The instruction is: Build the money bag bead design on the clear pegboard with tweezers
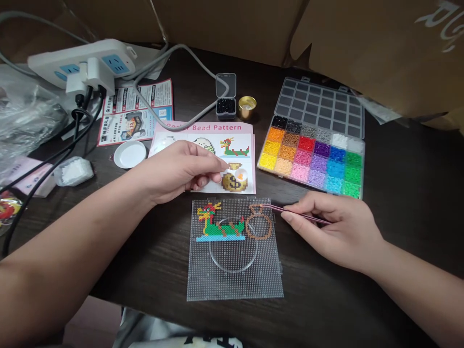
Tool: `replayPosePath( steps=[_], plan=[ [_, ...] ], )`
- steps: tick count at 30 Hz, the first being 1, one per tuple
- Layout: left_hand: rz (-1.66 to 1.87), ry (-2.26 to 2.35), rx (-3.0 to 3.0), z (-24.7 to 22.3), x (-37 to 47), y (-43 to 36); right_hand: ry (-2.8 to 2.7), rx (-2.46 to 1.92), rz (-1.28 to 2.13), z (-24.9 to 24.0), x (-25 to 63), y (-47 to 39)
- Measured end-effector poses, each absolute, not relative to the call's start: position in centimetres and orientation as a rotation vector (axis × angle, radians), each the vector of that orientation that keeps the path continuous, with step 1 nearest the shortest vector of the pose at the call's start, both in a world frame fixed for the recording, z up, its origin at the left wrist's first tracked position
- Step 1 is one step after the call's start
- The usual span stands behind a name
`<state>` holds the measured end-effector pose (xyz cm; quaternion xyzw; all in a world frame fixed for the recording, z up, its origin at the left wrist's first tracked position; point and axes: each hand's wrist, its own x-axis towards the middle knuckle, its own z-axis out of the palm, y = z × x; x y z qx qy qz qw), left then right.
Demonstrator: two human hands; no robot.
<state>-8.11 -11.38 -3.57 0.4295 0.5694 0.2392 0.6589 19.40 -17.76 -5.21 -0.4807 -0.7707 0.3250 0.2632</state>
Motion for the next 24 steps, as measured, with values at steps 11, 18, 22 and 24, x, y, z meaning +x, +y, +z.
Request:
replayPosePath(
  steps=[11, 18, 22, 24],
  plan=[
    [0.663, 1.292, 0.648, -3.01, -8.17, -11.16, -2.133, -1.192, 1.060, -5.73, 20.14, -17.51],
    [0.666, 1.295, 0.662, -3.18, -8.27, -11.17, -2.118, -1.214, 1.081, -5.79, 20.01, -17.52],
    [0.670, 1.286, 0.671, -3.37, -8.35, -11.10, -2.137, -1.192, 1.091, -5.74, 19.94, -17.44],
    [0.669, 1.278, 0.671, -3.40, -8.38, -11.08, -2.144, -1.180, 1.094, -5.70, 19.96, -17.39]
  ],
)
